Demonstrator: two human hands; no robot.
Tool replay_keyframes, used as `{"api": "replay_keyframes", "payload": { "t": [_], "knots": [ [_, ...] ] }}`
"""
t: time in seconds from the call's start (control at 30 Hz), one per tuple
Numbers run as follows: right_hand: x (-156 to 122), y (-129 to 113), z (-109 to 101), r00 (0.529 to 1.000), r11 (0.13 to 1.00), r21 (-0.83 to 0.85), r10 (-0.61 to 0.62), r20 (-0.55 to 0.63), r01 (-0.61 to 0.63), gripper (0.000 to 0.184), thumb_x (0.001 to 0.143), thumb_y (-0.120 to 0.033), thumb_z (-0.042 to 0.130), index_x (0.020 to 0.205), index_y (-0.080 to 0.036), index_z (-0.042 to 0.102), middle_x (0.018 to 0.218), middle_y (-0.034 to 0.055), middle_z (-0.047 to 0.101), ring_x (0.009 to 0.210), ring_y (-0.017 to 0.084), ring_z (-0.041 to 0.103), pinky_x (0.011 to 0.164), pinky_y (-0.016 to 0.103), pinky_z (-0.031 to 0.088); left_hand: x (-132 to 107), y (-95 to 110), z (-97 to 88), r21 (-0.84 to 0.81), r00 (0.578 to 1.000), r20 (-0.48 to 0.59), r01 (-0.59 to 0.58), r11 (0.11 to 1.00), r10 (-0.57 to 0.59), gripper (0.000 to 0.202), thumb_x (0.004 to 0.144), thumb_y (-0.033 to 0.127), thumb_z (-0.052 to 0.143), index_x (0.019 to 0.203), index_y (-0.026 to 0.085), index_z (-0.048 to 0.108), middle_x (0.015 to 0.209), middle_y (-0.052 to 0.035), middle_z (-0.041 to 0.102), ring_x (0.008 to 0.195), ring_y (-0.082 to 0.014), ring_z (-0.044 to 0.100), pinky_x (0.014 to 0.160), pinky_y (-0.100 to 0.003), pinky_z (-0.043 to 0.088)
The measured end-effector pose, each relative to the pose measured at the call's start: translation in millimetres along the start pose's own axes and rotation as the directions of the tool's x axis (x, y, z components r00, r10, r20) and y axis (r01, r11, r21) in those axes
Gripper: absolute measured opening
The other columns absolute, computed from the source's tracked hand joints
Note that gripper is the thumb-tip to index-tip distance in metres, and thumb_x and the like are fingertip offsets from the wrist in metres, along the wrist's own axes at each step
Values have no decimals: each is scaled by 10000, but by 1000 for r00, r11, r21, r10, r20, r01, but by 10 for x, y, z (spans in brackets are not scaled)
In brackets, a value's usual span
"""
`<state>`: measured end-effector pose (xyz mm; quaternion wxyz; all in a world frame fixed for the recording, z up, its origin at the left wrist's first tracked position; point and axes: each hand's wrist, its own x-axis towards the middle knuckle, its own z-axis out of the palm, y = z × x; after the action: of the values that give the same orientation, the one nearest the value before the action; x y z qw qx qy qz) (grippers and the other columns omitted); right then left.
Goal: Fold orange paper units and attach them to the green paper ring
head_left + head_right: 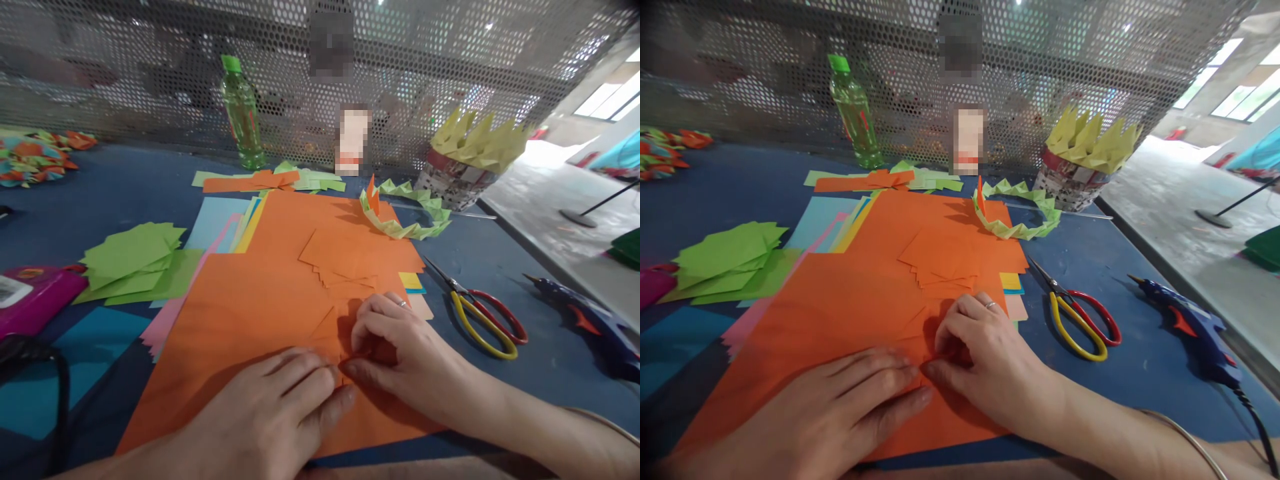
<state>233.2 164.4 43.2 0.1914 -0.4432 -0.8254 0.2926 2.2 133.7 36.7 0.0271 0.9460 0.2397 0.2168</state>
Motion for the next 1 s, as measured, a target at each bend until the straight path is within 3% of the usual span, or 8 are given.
{"api": "replay_keyframes", "payload": {
  "t": [0.13, 0.33, 0.5, 0.7, 0.87, 1.0],
  "knots": [
    [-11, -10, -33, 999, 1000, -20, 22, -31, -23, 218, 806, -226, 799, 809, -214, 582, 882, -35, 589, 855, 151, 517, 818, 323, 365, 38, -6, -35, -61, 999, 29, 47, 997, -45, 511, 1051, 465, 281, 1130, 178, 696, 972, -53, 714, 873, -201, 645, 833, -314, 514],
    [-33, 41, -79, 998, 998, -44, 53, -41, -55, 222, 812, -212, 787, 842, -224, 568, 932, -42, 598, 894, 161, 528, 841, 344, 346, -5, 1, -13, -82, 997, 56, 48, 995, -43, 376, 1026, 414, 428, 1188, 166, 660, 1196, -54, 715, 1051, -215, 644, 1009, -331, 462],
    [-41, 80, -118, 995, 993, -65, 99, -10, -99, 195, 827, -245, 776, 861, -236, 585, 970, -35, 609, 935, 186, 533, 853, 376, 346, -115, -44, 172, -70, 996, -90, -26, 997, 20, 371, 1008, 399, 457, 1255, 185, 632, 1307, -7, 688, 1126, -200, 632, 1122, -327, 377],
    [-20, 66, -166, 995, 994, -51, 95, 11, -94, 177, 838, -167, 750, 876, -227, 587, 967, -28, 624, 963, 181, 546, 862, 370, 358, -160, -83, 278, -80, 992, -119, -53, 995, 43, 429, 973, 435, 497, 1303, 189, 621, 1327, -7, 676, 1151, -213, 627, 1144, -336, 364],
    [-45, 119, -163, 998, 998, -31, 57, 11, -56, 179, 841, -134, 720, 908, -237, 591, 1000, -29, 623, 977, 175, 546, 868, 364, 370, -102, -78, 195, -154, 988, -150, -54, 987, 31, 360, 984, 372, 478, 1241, 199, 661, 1258, -22, 716, 1116, -215, 652, 1077, -336, 439],
    [-47, 170, -214, 999, 1000, 8, 7, 44, -7, 213, 833, -67, 679, 935, -235, 600, 1027, -17, 623, 1000, 172, 554, 927, 367, 389, -24, -28, -1, -246, 998, -43, 42, 968, -54, 312, 974, 337, 531, 1196, 190, 695, 1209, -32, 740, 1115, -225, 653, 986, -316, 505]
  ]
}}
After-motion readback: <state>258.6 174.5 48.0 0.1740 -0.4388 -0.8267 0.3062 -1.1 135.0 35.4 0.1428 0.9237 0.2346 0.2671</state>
